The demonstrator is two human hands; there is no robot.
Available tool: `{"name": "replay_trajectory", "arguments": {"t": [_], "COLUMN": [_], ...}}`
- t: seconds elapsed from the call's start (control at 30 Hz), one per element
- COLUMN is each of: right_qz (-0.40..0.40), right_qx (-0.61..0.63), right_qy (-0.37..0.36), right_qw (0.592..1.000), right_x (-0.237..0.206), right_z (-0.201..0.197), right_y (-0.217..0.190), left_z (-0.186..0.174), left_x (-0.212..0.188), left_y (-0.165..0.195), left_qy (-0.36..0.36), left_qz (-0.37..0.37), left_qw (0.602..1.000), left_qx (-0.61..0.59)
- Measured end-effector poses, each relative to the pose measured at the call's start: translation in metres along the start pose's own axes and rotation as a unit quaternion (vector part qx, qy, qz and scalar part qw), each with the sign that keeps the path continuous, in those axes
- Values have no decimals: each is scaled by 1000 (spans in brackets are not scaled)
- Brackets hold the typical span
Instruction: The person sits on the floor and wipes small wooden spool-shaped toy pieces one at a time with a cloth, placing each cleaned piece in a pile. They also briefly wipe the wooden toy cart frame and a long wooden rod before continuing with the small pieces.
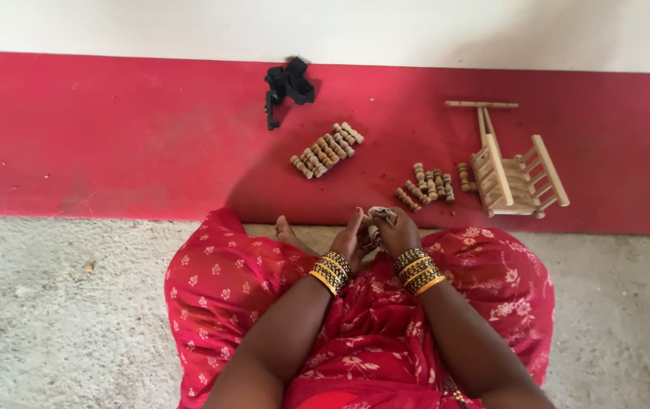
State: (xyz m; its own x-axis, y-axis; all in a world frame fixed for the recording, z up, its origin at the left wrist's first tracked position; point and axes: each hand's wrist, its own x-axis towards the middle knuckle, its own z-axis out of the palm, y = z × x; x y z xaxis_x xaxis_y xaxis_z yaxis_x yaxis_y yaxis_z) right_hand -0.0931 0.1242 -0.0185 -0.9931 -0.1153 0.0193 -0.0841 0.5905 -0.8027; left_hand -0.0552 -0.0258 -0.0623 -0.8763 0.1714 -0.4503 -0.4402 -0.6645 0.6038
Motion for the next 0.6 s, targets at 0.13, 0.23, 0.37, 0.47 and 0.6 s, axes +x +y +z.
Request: {"name": "replay_trajectory", "arguments": {"t": [0.13, 0.23, 0.37, 0.47, 0.6], "right_qz": [77, 159, 24, -61, 34], "right_qx": [-88, 91, 151, 203, 113], "right_qy": [-23, -33, -112, -131, -157], "right_qw": [993, 982, 982, 969, 981], "right_x": [6, 7, 3, 3, 10], "right_z": [-12, -23, -29, -31, -42], "right_y": [1, -3, 1, 7, 13], "left_z": [-3, -1, 6, 17, 23], "left_x": [4, 0, -16, -26, -30], "left_y": [1, 8, 18, 19, 28], "left_qy": [-34, -33, 13, -10, -7], "left_qz": [63, 154, 322, 290, 291], "left_qw": [994, 964, 744, 769, 785], "left_qx": [86, 214, 585, 570, 547]}}
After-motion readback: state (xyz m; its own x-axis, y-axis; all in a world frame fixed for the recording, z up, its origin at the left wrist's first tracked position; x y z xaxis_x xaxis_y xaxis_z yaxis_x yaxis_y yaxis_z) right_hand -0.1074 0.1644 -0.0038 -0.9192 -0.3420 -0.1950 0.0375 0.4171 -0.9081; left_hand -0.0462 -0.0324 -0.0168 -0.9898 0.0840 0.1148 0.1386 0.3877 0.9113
